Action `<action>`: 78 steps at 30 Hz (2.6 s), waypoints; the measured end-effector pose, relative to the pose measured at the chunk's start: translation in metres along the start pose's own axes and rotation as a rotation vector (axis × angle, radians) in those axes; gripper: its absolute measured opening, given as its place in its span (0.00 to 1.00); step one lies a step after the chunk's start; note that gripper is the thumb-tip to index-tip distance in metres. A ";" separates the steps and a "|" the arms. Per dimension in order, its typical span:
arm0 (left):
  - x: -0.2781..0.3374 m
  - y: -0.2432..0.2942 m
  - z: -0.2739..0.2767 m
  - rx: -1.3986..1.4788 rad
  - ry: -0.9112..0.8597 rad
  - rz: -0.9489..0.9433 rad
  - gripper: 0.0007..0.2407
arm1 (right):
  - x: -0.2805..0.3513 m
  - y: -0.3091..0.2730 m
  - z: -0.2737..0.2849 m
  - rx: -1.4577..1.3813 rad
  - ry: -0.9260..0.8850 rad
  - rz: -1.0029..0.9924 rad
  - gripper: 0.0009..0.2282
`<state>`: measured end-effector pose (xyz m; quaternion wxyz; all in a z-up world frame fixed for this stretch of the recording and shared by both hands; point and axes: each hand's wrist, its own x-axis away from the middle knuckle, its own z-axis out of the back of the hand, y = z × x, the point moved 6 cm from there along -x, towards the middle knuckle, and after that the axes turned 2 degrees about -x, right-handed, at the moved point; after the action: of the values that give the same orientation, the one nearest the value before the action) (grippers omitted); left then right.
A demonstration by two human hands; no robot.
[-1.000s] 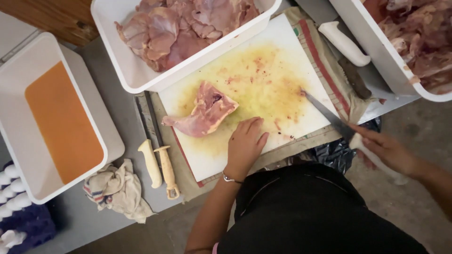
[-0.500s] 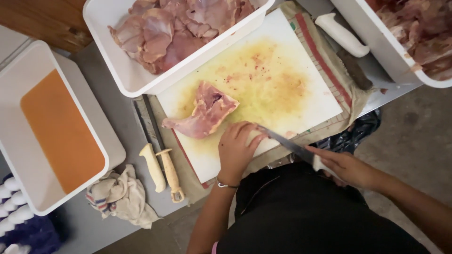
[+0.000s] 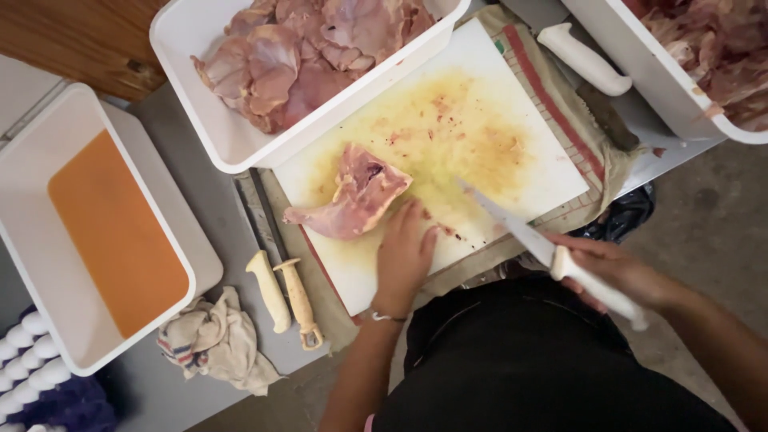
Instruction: Deboning raw chicken legs at a professional pace using a knife on a cutting board.
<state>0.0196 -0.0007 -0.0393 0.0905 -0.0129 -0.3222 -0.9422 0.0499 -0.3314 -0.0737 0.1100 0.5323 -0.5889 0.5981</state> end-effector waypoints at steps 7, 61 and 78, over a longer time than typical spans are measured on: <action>0.025 0.045 -0.041 -0.129 0.131 -0.213 0.18 | 0.006 -0.011 0.035 -0.104 -0.059 0.236 0.29; -0.215 0.356 -0.122 -0.460 -0.412 -0.809 0.23 | 0.205 -0.020 0.293 0.843 1.171 0.958 0.21; -0.099 0.075 0.028 -0.231 0.255 -0.216 0.09 | 0.069 -0.073 0.130 0.955 0.420 0.886 0.26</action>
<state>0.1297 -0.0260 0.0197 0.0268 0.1311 -0.1974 -0.9711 0.1430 -0.4518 -0.0113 -0.2799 0.1038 -0.3891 0.8715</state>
